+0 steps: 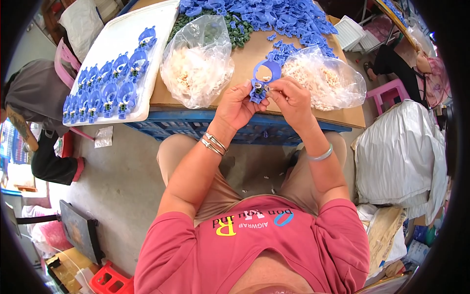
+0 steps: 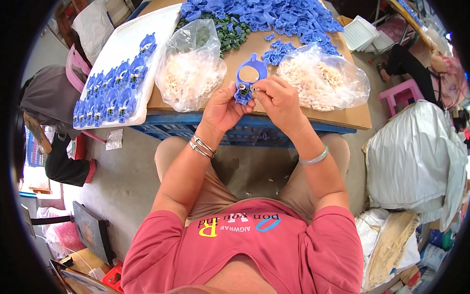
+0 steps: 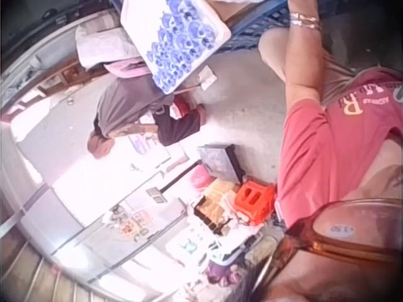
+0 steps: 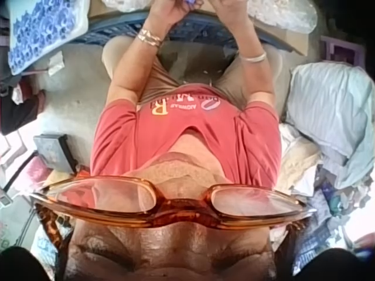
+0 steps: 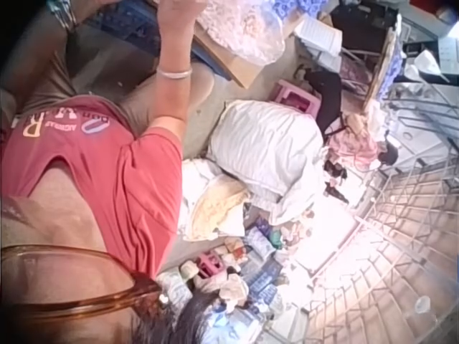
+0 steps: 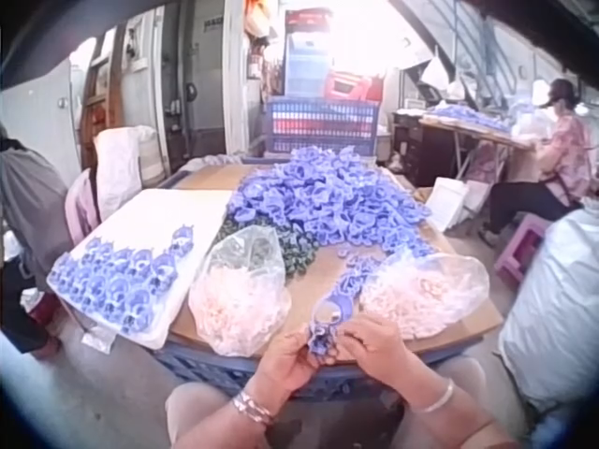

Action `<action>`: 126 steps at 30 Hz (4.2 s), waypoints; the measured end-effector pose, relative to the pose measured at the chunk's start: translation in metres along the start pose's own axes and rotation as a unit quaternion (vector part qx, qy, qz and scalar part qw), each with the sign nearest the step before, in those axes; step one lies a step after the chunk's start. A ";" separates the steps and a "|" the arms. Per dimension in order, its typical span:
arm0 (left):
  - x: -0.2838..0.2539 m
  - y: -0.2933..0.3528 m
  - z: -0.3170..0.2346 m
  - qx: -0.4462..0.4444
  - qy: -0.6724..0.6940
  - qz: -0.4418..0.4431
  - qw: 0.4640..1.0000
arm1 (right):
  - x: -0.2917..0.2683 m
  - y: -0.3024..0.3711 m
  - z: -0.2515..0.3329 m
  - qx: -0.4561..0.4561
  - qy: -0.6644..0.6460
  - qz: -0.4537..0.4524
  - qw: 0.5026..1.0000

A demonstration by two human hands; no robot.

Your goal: Assembling small white decorations onto blue circular plastic frames in a workshop setting.

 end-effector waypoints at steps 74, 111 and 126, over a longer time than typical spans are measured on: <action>0.008 -0.001 0.002 0.112 -0.070 0.006 0.991 | 0.017 0.016 -0.018 0.289 -0.213 -0.157 0.920; -0.001 -0.003 0.009 -0.043 0.071 0.009 0.997 | -0.017 -0.001 -0.032 0.224 -0.282 -0.144 0.922; 0.022 0.018 -0.028 0.306 -0.517 -0.166 0.782 | -0.014 0.009 -0.044 0.355 -0.276 -0.138 0.882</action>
Point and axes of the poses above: each hand's wrist, its own y-axis away from the middle knuckle, its own x-axis out of the palm, z = x × y, the point moved 5 cm from there along -y, towards the middle knuckle, and after that the axes turned 4 degrees about -x, right-handed, at the moved point
